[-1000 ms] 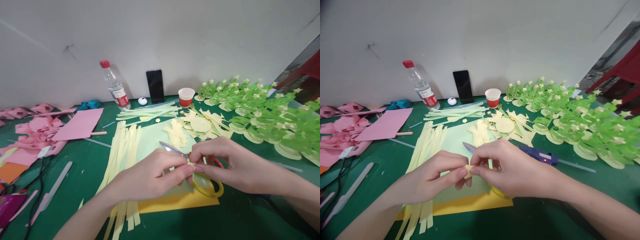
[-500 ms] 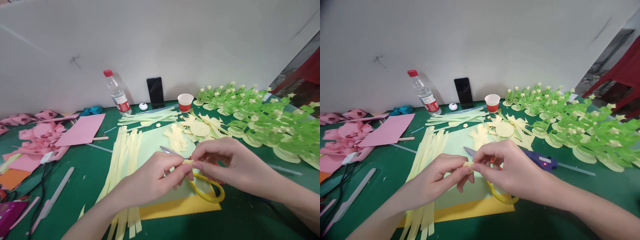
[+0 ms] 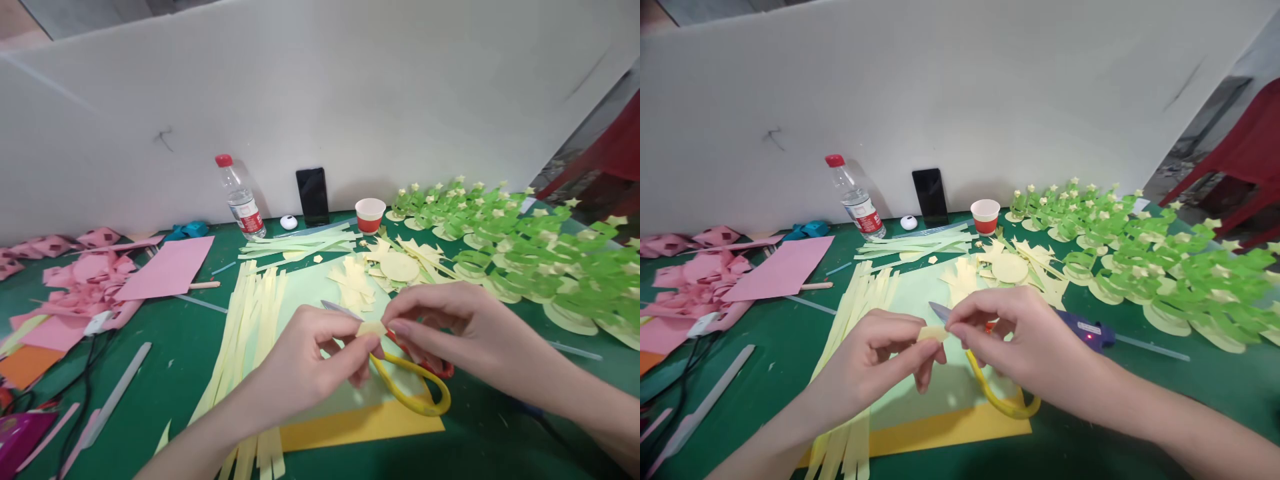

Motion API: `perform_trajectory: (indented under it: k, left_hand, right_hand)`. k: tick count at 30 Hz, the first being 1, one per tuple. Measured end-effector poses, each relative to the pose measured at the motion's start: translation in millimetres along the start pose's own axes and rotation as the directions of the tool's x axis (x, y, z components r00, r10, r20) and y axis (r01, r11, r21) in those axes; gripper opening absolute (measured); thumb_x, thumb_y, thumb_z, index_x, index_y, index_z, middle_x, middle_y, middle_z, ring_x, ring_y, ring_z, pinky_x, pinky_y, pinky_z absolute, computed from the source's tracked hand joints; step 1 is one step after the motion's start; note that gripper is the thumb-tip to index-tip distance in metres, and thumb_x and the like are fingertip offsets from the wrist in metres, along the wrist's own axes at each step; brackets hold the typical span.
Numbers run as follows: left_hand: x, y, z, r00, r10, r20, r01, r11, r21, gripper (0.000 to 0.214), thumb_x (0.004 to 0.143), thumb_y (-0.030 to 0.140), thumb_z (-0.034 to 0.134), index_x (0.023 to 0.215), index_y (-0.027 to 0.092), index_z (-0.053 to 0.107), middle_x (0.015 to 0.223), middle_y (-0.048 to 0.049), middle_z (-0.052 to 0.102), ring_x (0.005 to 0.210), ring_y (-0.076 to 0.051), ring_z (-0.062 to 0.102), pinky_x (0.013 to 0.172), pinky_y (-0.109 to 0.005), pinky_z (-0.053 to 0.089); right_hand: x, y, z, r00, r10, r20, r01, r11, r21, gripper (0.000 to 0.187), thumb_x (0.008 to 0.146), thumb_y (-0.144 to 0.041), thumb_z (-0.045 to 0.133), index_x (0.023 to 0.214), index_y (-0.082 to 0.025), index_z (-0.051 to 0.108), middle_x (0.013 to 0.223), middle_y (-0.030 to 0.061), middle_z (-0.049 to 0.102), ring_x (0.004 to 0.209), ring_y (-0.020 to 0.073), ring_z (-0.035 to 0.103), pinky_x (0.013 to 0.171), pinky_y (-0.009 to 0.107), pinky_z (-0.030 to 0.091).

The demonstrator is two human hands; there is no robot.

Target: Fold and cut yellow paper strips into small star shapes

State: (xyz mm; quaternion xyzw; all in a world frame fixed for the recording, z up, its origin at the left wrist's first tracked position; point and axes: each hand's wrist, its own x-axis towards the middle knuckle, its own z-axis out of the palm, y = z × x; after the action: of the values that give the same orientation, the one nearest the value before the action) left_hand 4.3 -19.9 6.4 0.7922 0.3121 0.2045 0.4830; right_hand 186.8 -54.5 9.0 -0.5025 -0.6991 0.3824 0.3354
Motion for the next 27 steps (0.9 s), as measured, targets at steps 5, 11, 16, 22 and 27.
perform_trajectory:
  k: [5, 11, 16, 22, 27]
  left_hand:
    - [-3, -2, -1.1, 0.995, 0.039, -0.096, -0.055, 0.983, -0.175, 0.033, 0.084, 0.021, 0.047, 0.056, 0.013, 0.062, 0.048, -0.0016, 0.060, 0.048, -0.010, 0.056, 0.047, -0.018, 0.042]
    - [-7, -1, -2.9, 0.970, 0.063, -0.235, -0.123, 0.961, -0.249, 0.032, 0.082, 0.025, 0.050, 0.055, 0.014, 0.064, 0.043, -0.0020, 0.057, 0.045, -0.012, 0.052, 0.048, -0.025, 0.042]
    - [-11, 0, -2.0, 0.944, 0.085, -0.320, -0.169, 0.955, -0.245, 0.035, 0.083, 0.030, 0.050, 0.056, 0.016, 0.066, 0.045, -0.0021, 0.056, 0.047, -0.013, 0.051, 0.051, -0.027, 0.043]
    - [-13, -2, -2.0, 0.897, 0.175, -0.405, -0.236, 0.966, -0.105, 0.037, 0.083, 0.025, 0.045, 0.050, 0.017, 0.059, 0.044, 0.0001, 0.050, 0.045, -0.011, 0.047, 0.047, -0.026, 0.037]
    - [-13, -5, -3.3, 0.859, 0.266, -0.437, -0.302, 0.953, -0.014, 0.034, 0.083, 0.018, 0.041, 0.050, 0.018, 0.047, 0.047, 0.0032, 0.041, 0.046, -0.009, 0.041, 0.048, -0.024, 0.035]
  right_hand:
    - [-13, 34, 8, 0.994, -0.030, 0.104, 0.093, 0.730, -0.677, 0.015, 0.086, -0.027, 0.049, 0.084, -0.020, 0.061, 0.066, 0.0017, 0.063, 0.054, 0.0139, 0.059, 0.047, 0.022, 0.043]
    - [-27, 85, 49, 0.993, 0.006, 0.119, 0.087, 0.646, -0.758, 0.033, 0.070, -0.003, 0.049, 0.099, -0.013, 0.060, 0.092, 0.0132, 0.066, 0.082, 0.0253, 0.063, 0.065, 0.031, 0.051]
    - [-24, 92, 56, 0.989, 0.135, 0.052, -0.052, 0.665, -0.745, 0.063, 0.057, 0.004, 0.045, 0.118, -0.006, 0.054, 0.101, 0.0195, 0.066, 0.088, 0.0294, 0.065, 0.070, 0.033, 0.052]
    - [-15, 64, 42, 0.964, 0.262, 0.050, -0.183, 0.787, -0.588, 0.050, 0.061, -0.005, 0.049, 0.110, -0.012, 0.058, 0.073, 0.0056, 0.069, 0.056, 0.0157, 0.062, 0.046, 0.020, 0.044]
    - [-17, 43, 29, 0.985, 0.170, 0.026, -0.146, 0.909, -0.389, 0.032, 0.081, -0.025, 0.051, 0.111, -0.014, 0.055, 0.063, -0.0009, 0.062, 0.053, 0.0122, 0.055, 0.050, 0.020, 0.046]
